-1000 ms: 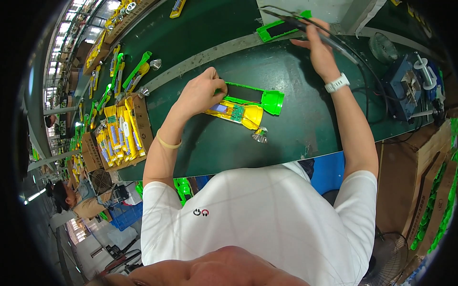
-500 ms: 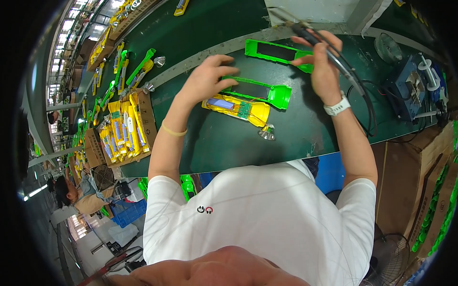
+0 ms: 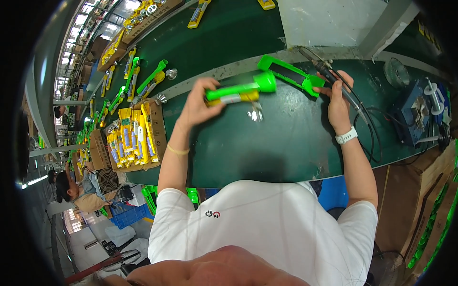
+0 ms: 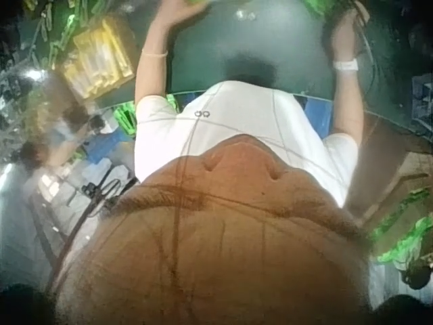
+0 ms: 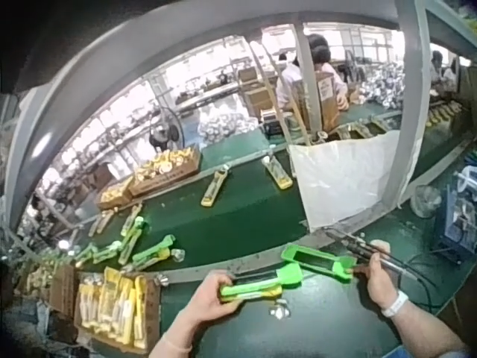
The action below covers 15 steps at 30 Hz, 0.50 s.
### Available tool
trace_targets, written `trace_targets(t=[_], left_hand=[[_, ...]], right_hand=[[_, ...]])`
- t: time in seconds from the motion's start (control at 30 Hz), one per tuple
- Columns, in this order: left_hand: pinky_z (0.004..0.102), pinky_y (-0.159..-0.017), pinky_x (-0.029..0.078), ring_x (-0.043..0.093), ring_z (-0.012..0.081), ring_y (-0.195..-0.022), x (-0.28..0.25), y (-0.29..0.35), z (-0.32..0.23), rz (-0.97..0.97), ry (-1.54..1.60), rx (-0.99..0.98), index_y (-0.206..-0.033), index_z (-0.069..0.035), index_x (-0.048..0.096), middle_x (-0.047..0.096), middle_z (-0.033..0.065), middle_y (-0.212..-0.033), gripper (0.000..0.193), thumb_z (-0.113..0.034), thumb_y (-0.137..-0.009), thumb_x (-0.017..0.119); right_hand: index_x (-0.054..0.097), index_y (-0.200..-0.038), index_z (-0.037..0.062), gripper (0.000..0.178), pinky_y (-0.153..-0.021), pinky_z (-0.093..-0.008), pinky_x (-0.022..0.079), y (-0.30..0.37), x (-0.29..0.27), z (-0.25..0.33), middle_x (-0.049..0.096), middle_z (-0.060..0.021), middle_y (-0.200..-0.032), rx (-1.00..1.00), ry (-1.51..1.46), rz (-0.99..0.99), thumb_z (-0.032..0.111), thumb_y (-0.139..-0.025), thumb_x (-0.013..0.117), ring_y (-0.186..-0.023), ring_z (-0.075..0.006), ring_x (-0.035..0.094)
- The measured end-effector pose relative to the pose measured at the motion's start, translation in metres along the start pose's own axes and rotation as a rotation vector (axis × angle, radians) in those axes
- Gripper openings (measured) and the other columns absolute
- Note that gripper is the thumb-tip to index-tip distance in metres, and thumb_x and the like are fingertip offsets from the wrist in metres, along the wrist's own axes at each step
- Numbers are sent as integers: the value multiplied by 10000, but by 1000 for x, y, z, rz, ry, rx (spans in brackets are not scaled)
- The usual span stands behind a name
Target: Assembling and soldering electronic components into plastic flashlight housings on a production line.
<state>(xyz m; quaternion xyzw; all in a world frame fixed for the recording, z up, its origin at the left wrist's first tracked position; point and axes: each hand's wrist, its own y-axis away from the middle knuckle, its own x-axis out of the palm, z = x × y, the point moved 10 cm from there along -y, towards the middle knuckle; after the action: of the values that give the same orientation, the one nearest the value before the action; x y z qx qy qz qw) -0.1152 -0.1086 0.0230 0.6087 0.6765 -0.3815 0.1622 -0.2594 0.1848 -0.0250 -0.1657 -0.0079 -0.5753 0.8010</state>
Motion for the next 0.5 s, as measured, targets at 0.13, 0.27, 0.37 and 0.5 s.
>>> trace_targets(t=[0.13, 0.27, 0.37, 0.5], left_hand=[[372, -814, 406, 476, 320, -934, -57, -41, 70, -330, -402, 7, -917, -45, 447, 494, 139, -965, 375, -74, -636, 692], [378, -825, 408, 473, 318, -965, -78, -88, 125, -289, -562, -164, -904, -36, 469, 493, 138, -941, 388, -132, -635, 732], [303, -813, 426, 532, 210, -897, -90, -118, 178, -4, -234, -434, -900, -27, 526, 547, 88, -926, 424, -252, -639, 773], [309, -822, 443, 562, 221, -936, -131, -164, 226, -230, -208, -643, -1050, 10, 518, 576, 143, -1009, 658, -454, -641, 745]], right_hand=[[322, -1207, 64, 430, -745, -304, 484, 3, 1, -11, 511, -128, -1149, 26, 20, 0, 386, -934, 403, -837, -203, 598], [332, -1201, 45, 487, -707, -293, 477, 3, 1, -11, 458, -108, -1173, 41, 4, 24, 422, -911, 439, -753, -173, 581], [310, -1201, 41, 498, -723, -310, 500, 5, 7, -12, 410, -132, -1225, 79, -29, 65, 429, -911, 426, -790, -203, 604], [306, -1201, 35, 500, -735, -310, 502, 3, 10, 0, 383, -151, -1251, 38, 17, 76, 429, -913, 415, -794, -207, 606]])
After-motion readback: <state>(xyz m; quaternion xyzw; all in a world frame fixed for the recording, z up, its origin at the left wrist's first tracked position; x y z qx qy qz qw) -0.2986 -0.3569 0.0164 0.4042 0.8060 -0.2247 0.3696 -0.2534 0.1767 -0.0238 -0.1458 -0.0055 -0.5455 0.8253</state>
